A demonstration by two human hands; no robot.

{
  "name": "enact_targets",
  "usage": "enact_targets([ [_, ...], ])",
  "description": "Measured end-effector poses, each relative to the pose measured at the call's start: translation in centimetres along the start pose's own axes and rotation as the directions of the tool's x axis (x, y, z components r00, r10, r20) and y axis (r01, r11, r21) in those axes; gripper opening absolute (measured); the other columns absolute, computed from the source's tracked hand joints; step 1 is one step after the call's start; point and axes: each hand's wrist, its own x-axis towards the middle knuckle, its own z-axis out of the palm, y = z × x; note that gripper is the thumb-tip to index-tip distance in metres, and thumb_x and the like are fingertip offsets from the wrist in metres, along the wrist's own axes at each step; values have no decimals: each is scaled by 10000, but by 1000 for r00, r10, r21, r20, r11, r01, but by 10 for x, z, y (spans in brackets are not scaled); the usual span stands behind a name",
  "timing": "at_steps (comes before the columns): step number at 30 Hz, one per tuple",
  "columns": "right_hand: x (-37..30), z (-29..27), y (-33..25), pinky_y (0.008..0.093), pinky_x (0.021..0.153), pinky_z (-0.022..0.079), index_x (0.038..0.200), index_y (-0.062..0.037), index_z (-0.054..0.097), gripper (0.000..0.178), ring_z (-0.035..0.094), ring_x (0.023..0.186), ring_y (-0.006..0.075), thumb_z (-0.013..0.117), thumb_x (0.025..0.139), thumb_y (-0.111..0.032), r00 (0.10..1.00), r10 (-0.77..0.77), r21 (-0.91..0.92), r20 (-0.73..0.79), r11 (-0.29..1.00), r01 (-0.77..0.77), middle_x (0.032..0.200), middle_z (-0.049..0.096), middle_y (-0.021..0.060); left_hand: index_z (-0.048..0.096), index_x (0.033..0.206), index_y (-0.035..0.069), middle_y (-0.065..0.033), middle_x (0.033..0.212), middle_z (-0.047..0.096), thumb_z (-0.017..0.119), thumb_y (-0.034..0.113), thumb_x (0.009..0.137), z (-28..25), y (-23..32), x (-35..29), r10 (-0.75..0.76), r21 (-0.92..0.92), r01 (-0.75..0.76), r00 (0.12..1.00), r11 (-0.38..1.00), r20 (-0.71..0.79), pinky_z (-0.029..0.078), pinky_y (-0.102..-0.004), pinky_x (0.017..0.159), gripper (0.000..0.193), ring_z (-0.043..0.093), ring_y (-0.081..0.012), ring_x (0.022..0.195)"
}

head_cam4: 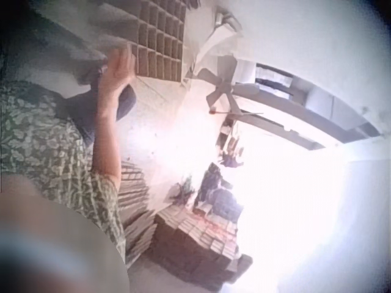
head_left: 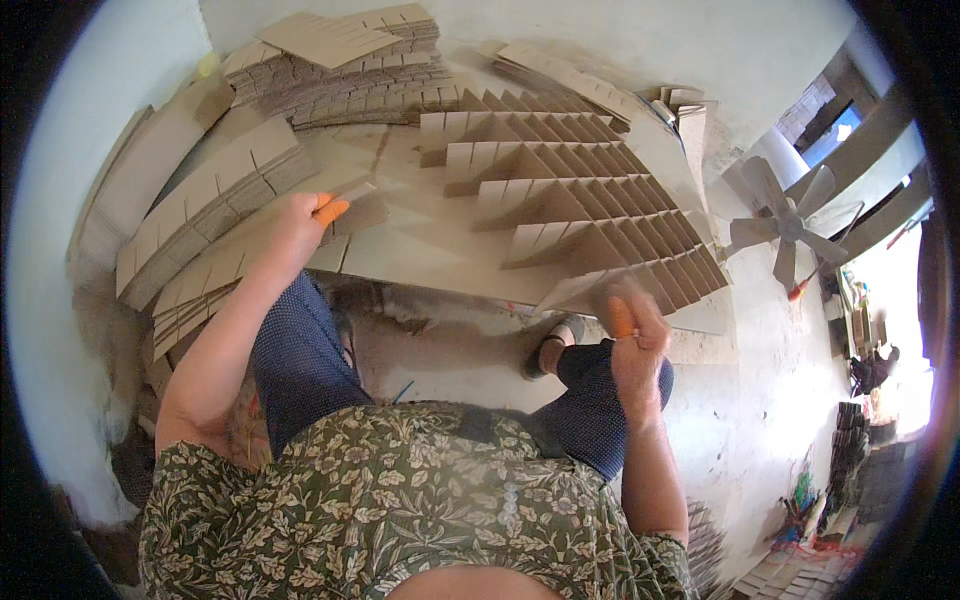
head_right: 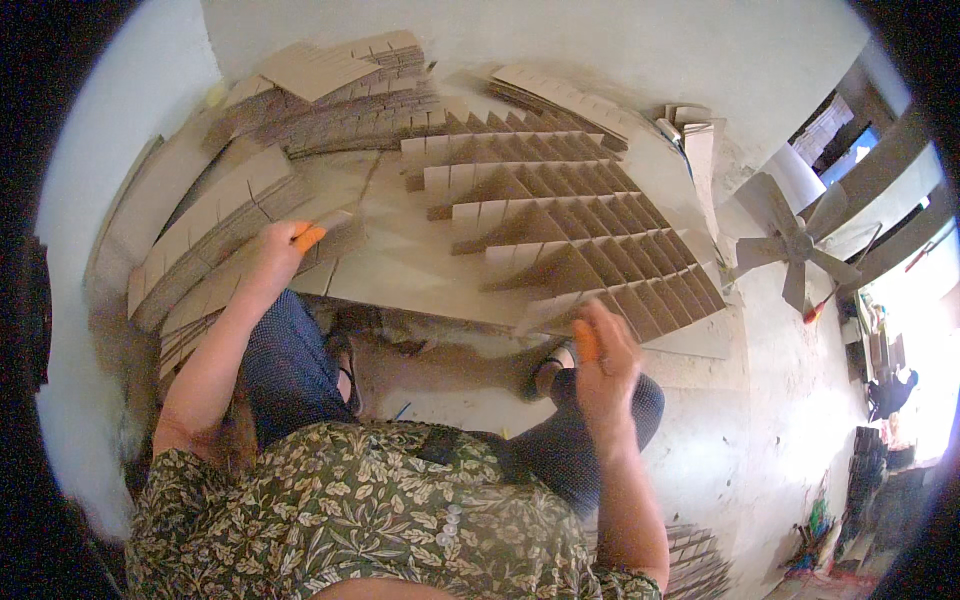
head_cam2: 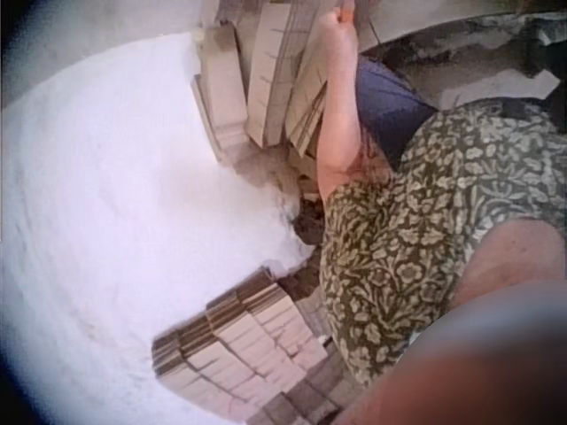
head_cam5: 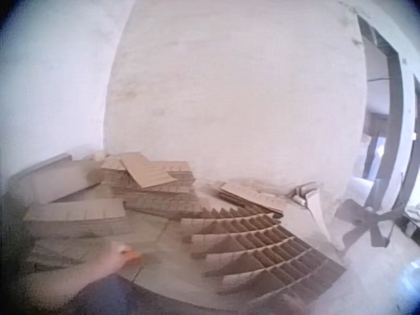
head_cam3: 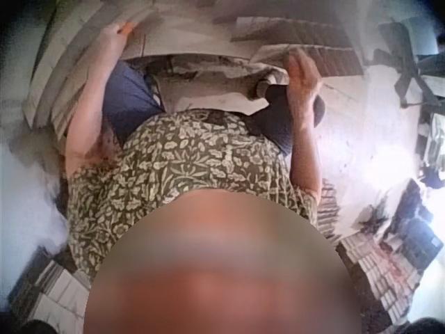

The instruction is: The person sits on the floor and repeatedly picks up pre-cut cardboard pieces, folds them along scored lines, and stacks them into a growing pile. The hands manipulate each piece individually, aligning and folding the tabs to form small compartments.

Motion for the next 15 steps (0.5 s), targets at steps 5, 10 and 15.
enact_targets([
  [5, 7, 30, -44, 301, 765, 547, 1252, 87, 497, 497, 658, 901, 221, 531, 961, -315, 783, 281, 582, 555, 542, -607, 1037, 650, 181, 683, 968, -16, -156, 1117, 642, 655, 38, 762, -5, 80, -63, 775, 246, -737, 620, 630, -127, 555, -347, 753, 215, 659, -287, 936],
  [10, 14, 44, -68, 282, 725, 513, 1130, 37, 594, 312, 643, 846, 170, 580, 924, -197, 546, 372, 565, 751, 65, -822, 995, 669, 112, 697, 987, 34, -110, 1150, 620, 635, 158, 695, 14, 123, -112, 914, 67, -920, 391, 386, 105, 480, -390, 912, 323, 589, -255, 1053],
  [15, 4, 10, -49, 271, 725, 493, 1053, 24, 643, 245, 627, 833, 139, 603, 898, -161, 737, 426, 623, 525, 398, -674, 948, 675, 61, 678, 1051, 62, -112, 1226, 575, 638, 277, 793, 17, 105, -107, 915, 10, -916, 402, 402, 26, 410, -424, 990, 338, 523, -282, 1139],
])
